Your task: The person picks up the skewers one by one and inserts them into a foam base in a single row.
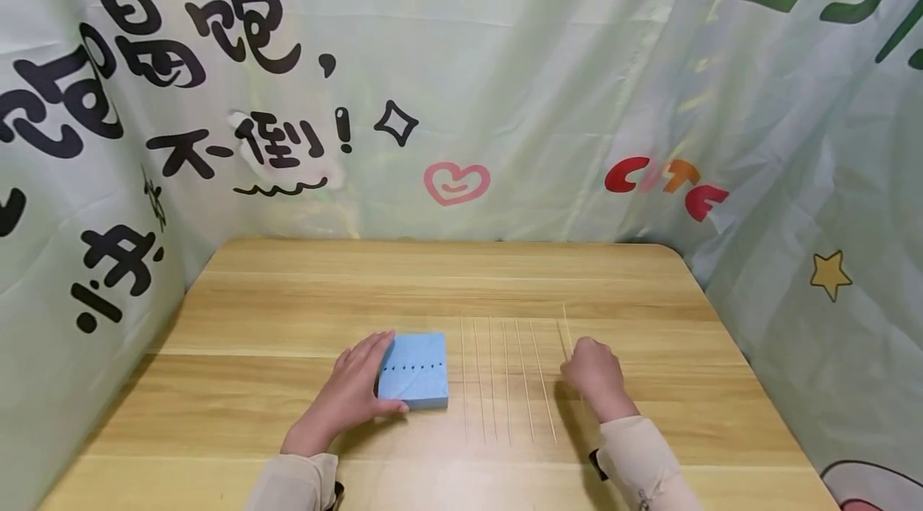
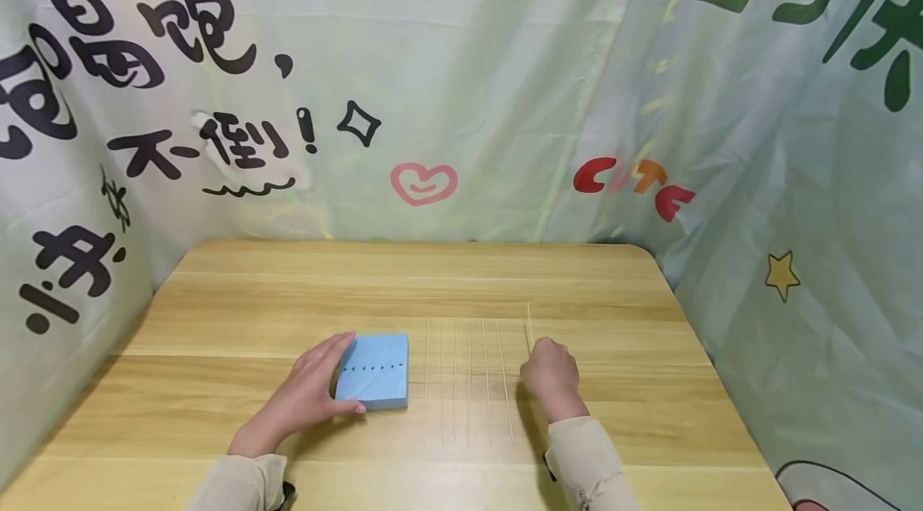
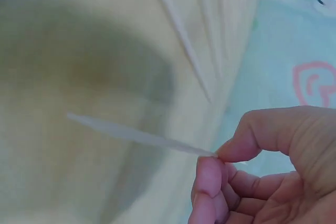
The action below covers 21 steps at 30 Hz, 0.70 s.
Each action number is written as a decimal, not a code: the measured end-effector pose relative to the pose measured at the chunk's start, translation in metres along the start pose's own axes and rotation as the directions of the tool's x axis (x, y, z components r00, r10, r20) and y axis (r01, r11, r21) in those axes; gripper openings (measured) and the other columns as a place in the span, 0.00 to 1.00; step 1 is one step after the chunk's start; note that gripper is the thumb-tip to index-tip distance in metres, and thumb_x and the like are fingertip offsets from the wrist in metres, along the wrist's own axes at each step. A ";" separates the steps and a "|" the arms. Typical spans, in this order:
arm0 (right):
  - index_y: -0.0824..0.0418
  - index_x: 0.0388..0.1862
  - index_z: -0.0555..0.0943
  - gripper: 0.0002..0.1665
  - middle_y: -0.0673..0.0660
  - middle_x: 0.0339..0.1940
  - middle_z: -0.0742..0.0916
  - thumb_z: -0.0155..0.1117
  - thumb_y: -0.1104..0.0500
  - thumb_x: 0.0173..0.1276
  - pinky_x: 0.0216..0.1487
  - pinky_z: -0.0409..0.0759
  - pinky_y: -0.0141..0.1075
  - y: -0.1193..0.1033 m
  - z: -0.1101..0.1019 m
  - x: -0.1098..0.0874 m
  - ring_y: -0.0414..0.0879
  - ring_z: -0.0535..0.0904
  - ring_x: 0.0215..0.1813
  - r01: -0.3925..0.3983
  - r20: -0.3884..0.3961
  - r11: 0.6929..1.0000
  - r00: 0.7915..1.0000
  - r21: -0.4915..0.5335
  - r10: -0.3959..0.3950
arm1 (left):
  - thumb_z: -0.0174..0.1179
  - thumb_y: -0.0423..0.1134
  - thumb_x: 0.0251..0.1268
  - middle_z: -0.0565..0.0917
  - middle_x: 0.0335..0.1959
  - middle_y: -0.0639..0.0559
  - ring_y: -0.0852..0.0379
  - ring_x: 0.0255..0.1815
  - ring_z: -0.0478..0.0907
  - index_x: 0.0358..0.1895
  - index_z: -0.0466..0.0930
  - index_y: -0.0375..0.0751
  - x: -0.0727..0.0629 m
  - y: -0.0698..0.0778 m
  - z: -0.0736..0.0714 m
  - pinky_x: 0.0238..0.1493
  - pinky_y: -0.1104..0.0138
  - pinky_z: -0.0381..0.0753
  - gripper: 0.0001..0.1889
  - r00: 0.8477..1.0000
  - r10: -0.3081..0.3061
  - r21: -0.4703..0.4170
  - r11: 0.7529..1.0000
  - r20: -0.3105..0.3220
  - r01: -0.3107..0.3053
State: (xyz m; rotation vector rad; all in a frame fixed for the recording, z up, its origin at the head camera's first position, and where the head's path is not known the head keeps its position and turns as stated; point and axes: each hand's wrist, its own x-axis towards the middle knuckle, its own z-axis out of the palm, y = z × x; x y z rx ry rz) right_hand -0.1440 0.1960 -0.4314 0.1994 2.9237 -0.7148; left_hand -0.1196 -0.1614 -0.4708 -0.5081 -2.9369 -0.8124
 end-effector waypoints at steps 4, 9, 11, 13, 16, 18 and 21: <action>0.53 0.08 0.56 0.22 0.47 0.10 0.57 0.53 0.67 0.52 0.18 0.55 0.31 -0.005 -0.017 -0.001 0.40 0.52 0.16 0.021 -0.037 0.998 0.999 0.058 -0.018 | 0.77 0.56 0.32 0.62 0.70 0.38 0.40 0.70 0.58 0.73 0.54 0.38 0.000 -0.001 0.000 0.66 0.38 0.50 0.60 1.000 -0.012 -0.007 1.000 0.009 0.012; 0.56 0.14 0.61 0.13 0.48 0.13 0.62 0.52 0.66 0.51 0.23 0.56 0.34 -0.008 -0.032 -0.002 0.43 0.56 0.20 0.068 -0.115 0.989 0.992 0.129 -0.053 | 0.77 0.57 0.32 0.62 0.70 0.39 0.40 0.70 0.58 0.73 0.55 0.38 0.000 -0.001 0.000 0.67 0.39 0.50 0.60 1.000 -0.014 -0.004 1.000 0.008 0.014; 0.59 0.18 0.67 0.08 0.50 0.15 0.68 0.53 0.66 0.53 0.25 0.61 0.34 -0.009 -0.035 -0.002 0.43 0.61 0.22 0.100 -0.158 0.983 0.985 0.155 -0.075 | 0.77 0.58 0.32 0.62 0.70 0.39 0.40 0.70 0.58 0.73 0.55 0.38 0.000 -0.002 0.000 0.67 0.39 0.50 0.60 1.000 -0.009 -0.002 1.000 0.006 0.009; 0.62 0.23 0.73 0.04 0.52 0.19 0.75 0.54 0.66 0.56 0.29 0.67 0.35 -0.008 -0.038 -0.003 0.44 0.67 0.24 0.131 -0.203 0.974 0.975 0.184 -0.093 | 0.76 0.58 0.32 0.62 0.70 0.39 0.40 0.70 0.57 0.73 0.55 0.38 -0.001 -0.002 0.000 0.67 0.39 0.50 0.60 1.000 -0.008 0.000 1.000 0.008 0.008; 0.64 0.29 0.78 0.04 0.55 0.26 0.82 0.57 0.64 0.61 0.34 0.73 0.37 -0.008 -0.040 -0.004 0.46 0.75 0.31 0.184 -0.276 0.958 0.954 0.221 -0.120 | 0.76 0.58 0.32 0.61 0.71 0.39 0.40 0.70 0.57 0.73 0.55 0.38 -0.001 -0.002 0.000 0.67 0.40 0.51 0.60 1.000 -0.005 0.003 1.000 0.010 0.005; 0.64 0.31 0.80 0.05 0.56 0.29 0.85 0.60 0.63 0.63 0.36 0.75 0.36 -0.008 -0.042 -0.005 0.46 0.78 0.33 0.214 -0.310 0.944 0.942 0.250 -0.131 | 0.76 0.59 0.33 0.61 0.71 0.39 0.40 0.70 0.57 0.73 0.54 0.38 -0.001 -0.002 0.000 0.68 0.40 0.51 0.60 1.000 -0.009 0.004 1.000 0.013 0.009; 0.64 0.31 0.80 0.04 0.56 0.29 0.86 0.63 0.63 0.64 0.35 0.77 0.31 -0.008 -0.044 -0.008 0.44 0.80 0.33 0.255 -0.346 0.921 0.927 0.295 -0.146 | 0.76 0.58 0.33 0.61 0.71 0.39 0.40 0.71 0.57 0.73 0.53 0.39 0.000 -0.002 0.000 0.67 0.40 0.50 0.61 1.000 -0.014 -0.004 1.000 0.014 0.014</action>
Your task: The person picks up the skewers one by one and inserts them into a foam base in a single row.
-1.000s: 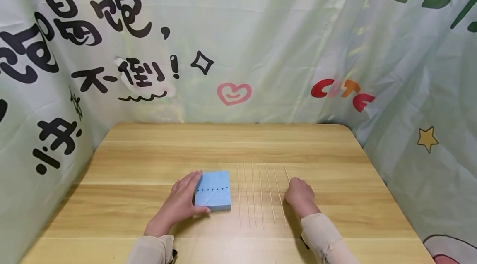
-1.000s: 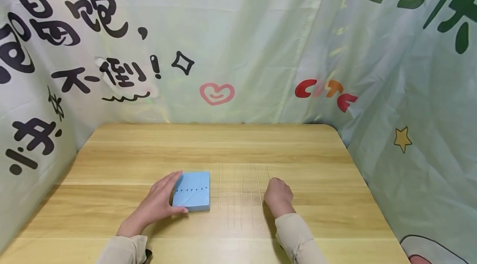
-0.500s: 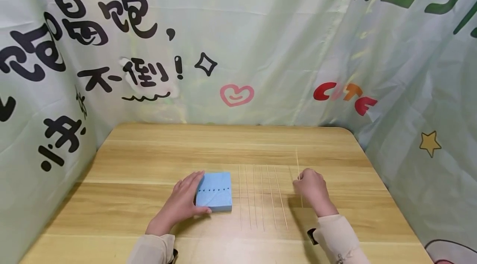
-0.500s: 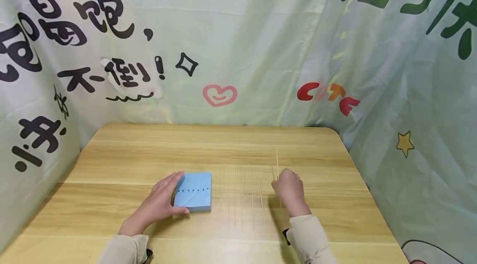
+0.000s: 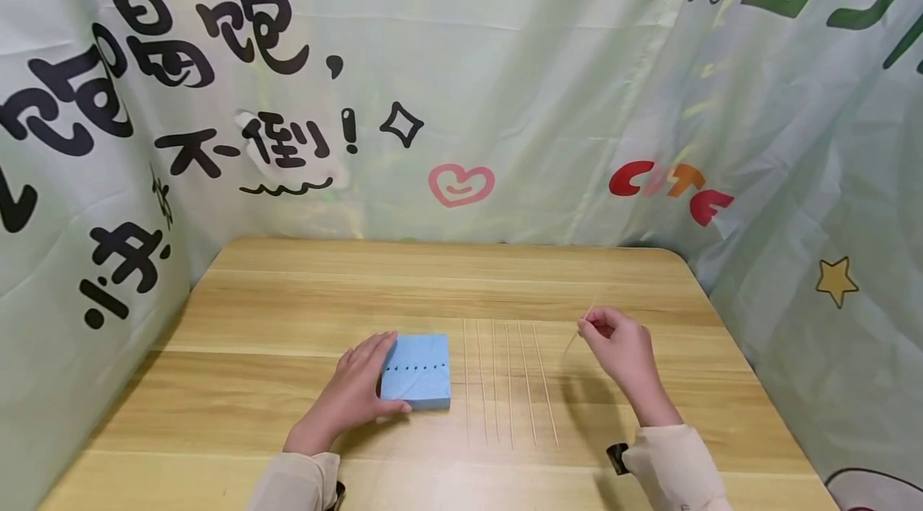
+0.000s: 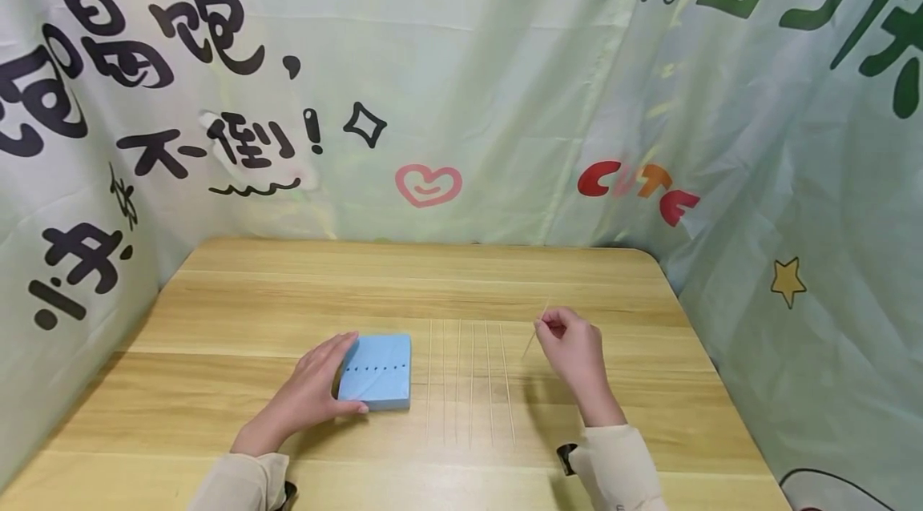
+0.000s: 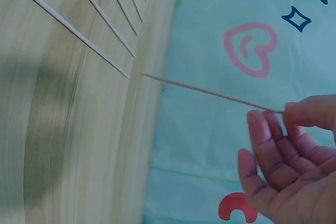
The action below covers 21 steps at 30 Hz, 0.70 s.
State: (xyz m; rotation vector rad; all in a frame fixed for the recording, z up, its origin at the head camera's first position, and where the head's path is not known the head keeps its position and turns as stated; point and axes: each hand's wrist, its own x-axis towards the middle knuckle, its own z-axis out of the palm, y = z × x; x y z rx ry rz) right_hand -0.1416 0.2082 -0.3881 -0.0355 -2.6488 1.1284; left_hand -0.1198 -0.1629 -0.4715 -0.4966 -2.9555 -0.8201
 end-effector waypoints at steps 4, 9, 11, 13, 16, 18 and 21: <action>0.64 0.31 0.80 0.04 0.56 0.30 0.86 0.65 0.64 0.63 0.32 0.76 0.24 -0.002 -0.002 -0.003 0.40 0.82 0.33 0.046 -0.039 0.997 0.998 0.056 -0.044 | 0.77 0.57 0.33 0.61 0.71 0.40 0.40 0.70 0.57 0.75 0.50 0.40 0.000 0.001 0.000 0.67 0.39 0.50 0.63 1.000 -0.014 -0.023 1.000 0.003 0.014; 0.65 0.29 0.80 0.03 0.56 0.28 0.86 0.66 0.66 0.61 0.30 0.75 0.21 -0.008 0.000 -0.003 0.33 0.80 0.30 0.135 -0.092 0.987 0.988 0.090 -0.127 | 0.77 0.57 0.32 0.61 0.71 0.41 0.41 0.70 0.58 0.75 0.47 0.41 0.000 0.000 -0.001 0.67 0.39 0.51 0.65 1.000 -0.025 -0.022 0.999 0.001 0.025; 0.65 0.29 0.80 0.03 0.56 0.27 0.86 0.66 0.67 0.60 0.30 0.75 0.20 -0.013 0.003 -0.003 0.31 0.80 0.30 0.165 -0.100 0.979 0.983 0.115 -0.154 | 0.77 0.58 0.31 0.61 0.71 0.40 0.41 0.70 0.59 0.75 0.47 0.41 0.000 -0.001 -0.002 0.67 0.39 0.51 0.65 1.000 -0.024 -0.022 0.999 -0.006 0.024; 0.65 0.29 0.80 0.03 0.56 0.27 0.86 0.67 0.69 0.59 0.31 0.75 0.20 -0.018 0.007 -0.002 0.32 0.80 0.30 0.196 -0.101 0.970 0.978 0.145 -0.182 | 0.77 0.57 0.31 0.61 0.71 0.40 0.41 0.70 0.59 0.75 0.47 0.40 0.000 -0.002 -0.001 0.67 0.39 0.52 0.65 1.000 -0.020 -0.025 0.999 -0.014 0.020; 0.65 0.28 0.80 0.04 0.56 0.26 0.85 0.67 0.70 0.59 0.31 0.75 0.19 -0.026 0.014 -0.002 0.33 0.81 0.30 0.236 -0.104 0.956 0.970 0.175 -0.221 | 0.78 0.57 0.30 0.61 0.71 0.40 0.41 0.69 0.60 0.75 0.47 0.40 -0.001 -0.002 0.000 0.67 0.39 0.52 0.65 1.000 -0.019 -0.032 0.999 -0.020 0.019; 0.64 0.28 0.80 0.05 0.55 0.26 0.85 0.67 0.70 0.58 0.31 0.75 0.19 -0.032 0.019 -0.003 0.35 0.82 0.30 0.264 -0.104 0.946 0.963 0.191 -0.248 | 0.78 0.57 0.30 0.62 0.71 0.40 0.41 0.70 0.60 0.75 0.47 0.40 -0.001 -0.002 0.000 0.67 0.40 0.51 0.65 1.000 -0.022 -0.036 0.999 -0.020 0.021; 0.63 0.28 0.80 0.05 0.53 0.26 0.85 0.68 0.70 0.58 0.31 0.76 0.21 -0.041 0.028 -0.004 0.39 0.82 0.30 0.304 -0.102 0.930 0.952 0.204 -0.289 | 0.78 0.57 0.30 0.61 0.71 0.40 0.42 0.70 0.59 0.75 0.47 0.40 -0.001 -0.002 0.000 0.68 0.41 0.50 0.65 1.000 -0.025 -0.043 0.999 -0.017 0.024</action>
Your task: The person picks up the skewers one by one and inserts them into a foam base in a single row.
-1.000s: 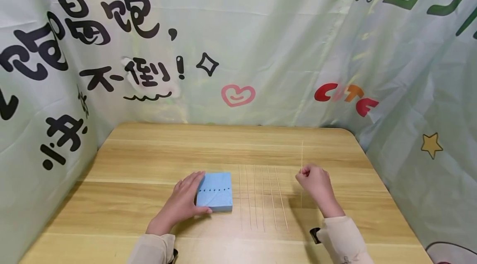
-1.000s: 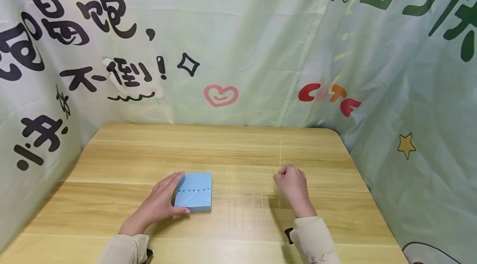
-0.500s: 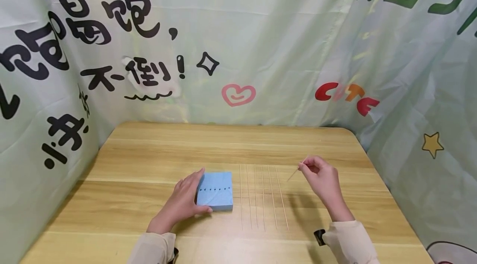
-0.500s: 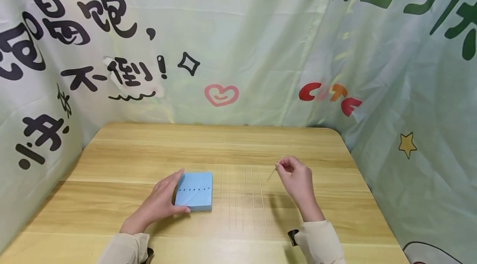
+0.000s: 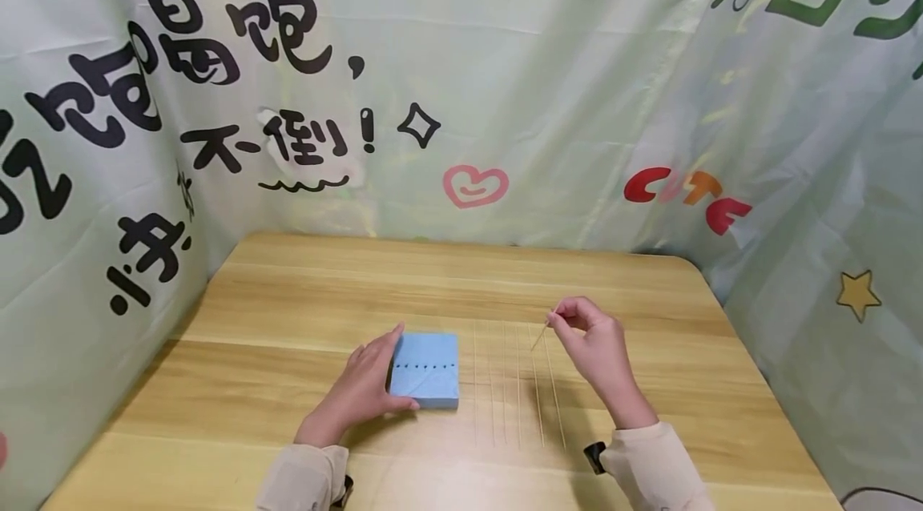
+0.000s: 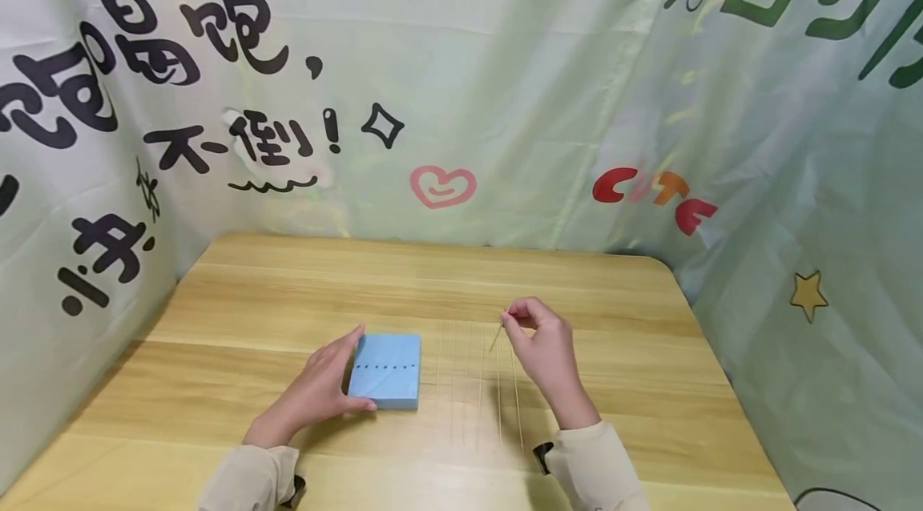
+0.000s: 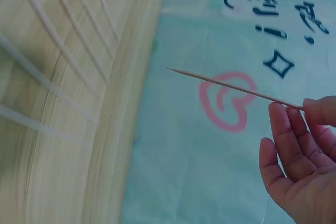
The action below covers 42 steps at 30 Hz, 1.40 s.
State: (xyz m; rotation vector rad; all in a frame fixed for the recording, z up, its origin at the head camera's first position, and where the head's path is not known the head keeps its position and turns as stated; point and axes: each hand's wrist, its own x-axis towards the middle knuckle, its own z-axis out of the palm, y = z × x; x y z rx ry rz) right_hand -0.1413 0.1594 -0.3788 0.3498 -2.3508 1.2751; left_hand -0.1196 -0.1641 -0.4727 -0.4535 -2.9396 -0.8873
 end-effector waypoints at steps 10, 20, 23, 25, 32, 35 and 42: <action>0.64 0.29 0.80 0.04 0.53 0.27 0.85 0.68 0.69 0.58 0.37 0.83 0.33 -0.029 0.053 0.002 0.45 0.83 0.32 0.121 0.109 0.986 0.985 0.112 -0.134 | 0.78 0.57 0.30 0.61 0.71 0.41 0.43 0.71 0.58 0.75 0.47 0.41 -0.002 -0.002 -0.002 0.69 0.42 0.49 0.65 1.000 -0.014 -0.016 1.000 0.006 0.014; 0.62 0.27 0.80 0.07 0.53 0.26 0.85 0.68 0.71 0.55 0.35 0.82 0.32 -0.056 0.101 0.001 0.44 0.84 0.30 0.198 0.149 0.962 0.962 0.187 -0.227 | 0.77 0.58 0.30 0.61 0.71 0.39 0.42 0.70 0.58 0.74 0.49 0.39 -0.004 -0.007 -0.002 0.68 0.42 0.51 0.65 1.000 0.000 -0.010 1.000 -0.003 -0.001; 0.62 0.27 0.79 0.07 0.52 0.25 0.85 0.68 0.71 0.56 0.35 0.83 0.32 -0.060 0.109 0.001 0.44 0.84 0.31 0.197 0.159 0.958 0.960 0.208 -0.232 | 0.77 0.58 0.30 0.62 0.71 0.39 0.42 0.70 0.58 0.74 0.49 0.39 -0.004 -0.008 -0.002 0.67 0.41 0.52 0.64 1.000 0.009 -0.007 1.000 -0.008 -0.009; 0.61 0.27 0.79 0.07 0.52 0.26 0.85 0.68 0.71 0.56 0.36 0.83 0.32 -0.062 0.113 0.001 0.43 0.84 0.31 0.192 0.169 0.957 0.958 0.217 -0.230 | 0.77 0.58 0.31 0.62 0.70 0.40 0.42 0.70 0.59 0.74 0.49 0.39 -0.004 -0.008 -0.002 0.67 0.41 0.53 0.64 1.000 0.013 -0.003 1.000 -0.009 -0.013; 0.61 0.27 0.79 0.08 0.51 0.26 0.85 0.68 0.71 0.57 0.36 0.83 0.33 -0.067 0.127 0.000 0.43 0.83 0.31 0.172 0.198 0.954 0.954 0.247 -0.223 | 0.76 0.59 0.33 0.63 0.70 0.40 0.42 0.70 0.59 0.74 0.49 0.39 -0.002 -0.009 0.000 0.66 0.41 0.55 0.63 0.999 0.036 0.003 0.999 0.002 -0.036; 0.61 0.28 0.80 0.07 0.51 0.26 0.85 0.67 0.71 0.57 0.37 0.83 0.33 -0.067 0.133 0.000 0.42 0.83 0.32 0.170 0.213 0.950 0.950 0.260 -0.229 | 0.76 0.59 0.34 0.64 0.69 0.40 0.42 0.69 0.60 0.74 0.50 0.39 -0.002 -0.009 0.001 0.65 0.40 0.56 0.62 0.999 0.048 0.001 0.999 -0.004 -0.048; 0.61 0.29 0.80 0.06 0.51 0.26 0.85 0.67 0.70 0.59 0.37 0.83 0.33 -0.068 0.145 -0.002 0.43 0.83 0.32 0.181 0.229 0.944 0.942 0.276 -0.247 | 0.76 0.58 0.34 0.65 0.69 0.42 0.45 0.68 0.62 0.74 0.49 0.40 -0.002 -0.009 0.001 0.64 0.41 0.57 0.62 0.998 0.063 -0.002 0.998 -0.012 -0.064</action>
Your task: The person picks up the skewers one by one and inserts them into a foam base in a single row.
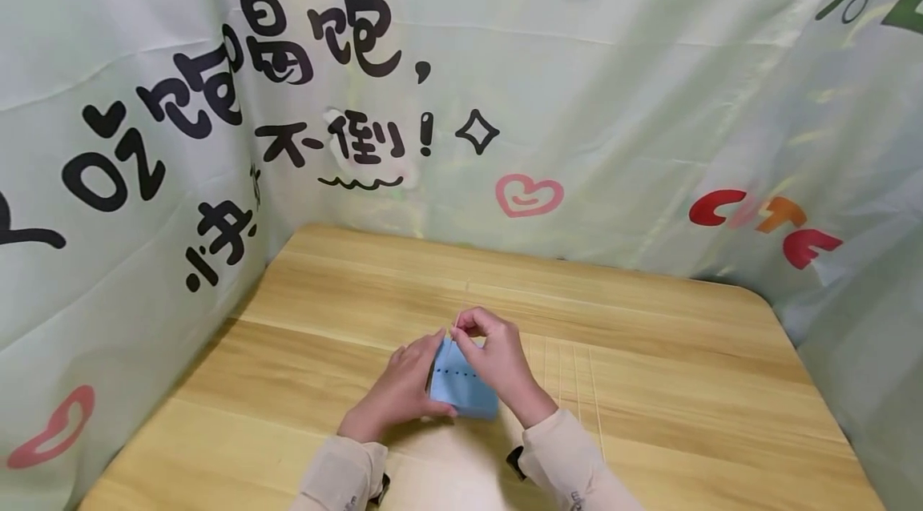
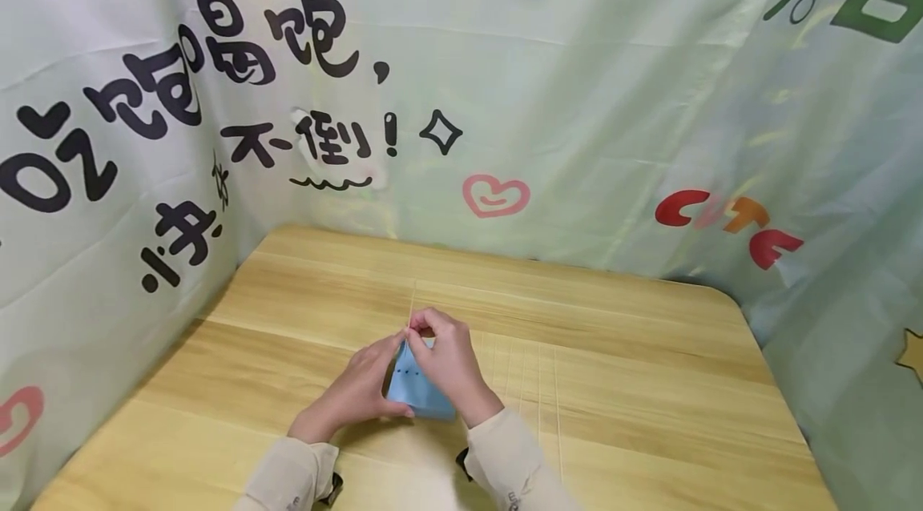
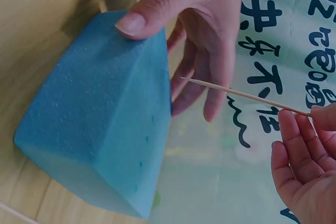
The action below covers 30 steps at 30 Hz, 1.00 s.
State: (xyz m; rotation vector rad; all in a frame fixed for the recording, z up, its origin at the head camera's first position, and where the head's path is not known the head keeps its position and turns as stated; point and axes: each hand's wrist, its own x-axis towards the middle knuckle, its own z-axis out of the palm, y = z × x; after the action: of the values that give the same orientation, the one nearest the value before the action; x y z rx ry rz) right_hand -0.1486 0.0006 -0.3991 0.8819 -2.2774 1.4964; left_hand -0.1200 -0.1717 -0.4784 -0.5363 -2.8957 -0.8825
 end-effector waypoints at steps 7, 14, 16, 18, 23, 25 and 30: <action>0.61 0.27 0.79 0.08 0.53 0.26 0.85 0.68 0.72 0.56 0.37 0.83 0.33 0.006 0.010 -0.001 0.46 0.84 0.32 -0.001 -0.006 1.000 1.000 -0.015 0.001 | 0.76 0.59 0.34 0.66 0.68 0.44 0.46 0.68 0.62 0.75 0.47 0.45 0.000 0.002 0.000 0.63 0.39 0.57 0.63 1.000 -0.002 -0.004 1.000 0.002 0.002; 0.61 0.27 0.80 0.07 0.53 0.28 0.85 0.68 0.72 0.56 0.37 0.82 0.32 0.009 0.016 -0.003 0.46 0.83 0.32 0.002 0.004 0.999 1.000 -0.039 -0.001 | 0.76 0.59 0.35 0.66 0.69 0.45 0.46 0.68 0.62 0.75 0.49 0.44 0.000 0.001 -0.001 0.63 0.40 0.58 0.61 1.000 -0.008 0.003 1.000 -0.001 0.008; 0.62 0.28 0.80 0.06 0.54 0.28 0.85 0.67 0.71 0.57 0.37 0.82 0.32 0.010 0.017 -0.003 0.46 0.83 0.33 0.009 0.016 0.999 1.000 -0.037 -0.008 | 0.75 0.59 0.35 0.65 0.69 0.46 0.46 0.68 0.62 0.74 0.50 0.44 0.000 0.000 -0.001 0.63 0.40 0.59 0.61 1.000 -0.005 0.008 1.000 -0.002 0.005; 0.62 0.28 0.80 0.06 0.55 0.29 0.85 0.67 0.71 0.58 0.38 0.82 0.32 0.012 0.019 -0.005 0.46 0.84 0.33 0.017 0.032 0.999 0.999 -0.038 -0.016 | 0.75 0.60 0.35 0.66 0.69 0.46 0.46 0.68 0.61 0.74 0.50 0.44 0.000 0.000 -0.001 0.63 0.40 0.59 0.60 1.000 -0.005 0.008 1.000 -0.001 0.005; 0.62 0.28 0.80 0.05 0.53 0.29 0.85 0.67 0.70 0.59 0.37 0.83 0.34 0.016 0.024 -0.008 0.45 0.83 0.34 0.017 0.061 0.999 0.998 -0.044 -0.015 | 0.74 0.61 0.35 0.65 0.69 0.47 0.46 0.69 0.61 0.74 0.51 0.48 -0.001 0.000 -0.002 0.63 0.38 0.57 0.60 1.000 -0.014 -0.008 1.000 0.003 0.014; 0.62 0.28 0.80 0.05 0.53 0.28 0.85 0.67 0.69 0.58 0.37 0.83 0.35 0.016 0.025 -0.009 0.44 0.83 0.34 0.012 0.064 0.999 0.998 -0.048 -0.009 | 0.74 0.61 0.36 0.65 0.69 0.47 0.46 0.69 0.60 0.75 0.50 0.48 -0.001 0.001 -0.002 0.63 0.38 0.57 0.60 1.000 -0.013 -0.009 1.000 0.005 0.013; 0.61 0.26 0.79 0.07 0.52 0.27 0.85 0.68 0.70 0.57 0.35 0.83 0.36 0.019 0.029 -0.013 0.43 0.83 0.33 0.003 0.070 0.998 0.998 -0.059 0.001 | 0.75 0.60 0.35 0.64 0.69 0.45 0.44 0.68 0.61 0.75 0.50 0.42 0.001 0.001 -0.003 0.63 0.38 0.56 0.61 1.000 -0.009 -0.016 1.000 0.003 0.009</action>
State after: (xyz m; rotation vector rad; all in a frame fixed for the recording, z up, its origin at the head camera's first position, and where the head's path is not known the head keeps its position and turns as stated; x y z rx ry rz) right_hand -0.1480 -0.0160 -0.4323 0.9326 -2.3577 1.4117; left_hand -0.1205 -0.1726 -0.4749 -0.5261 -2.8989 -0.9070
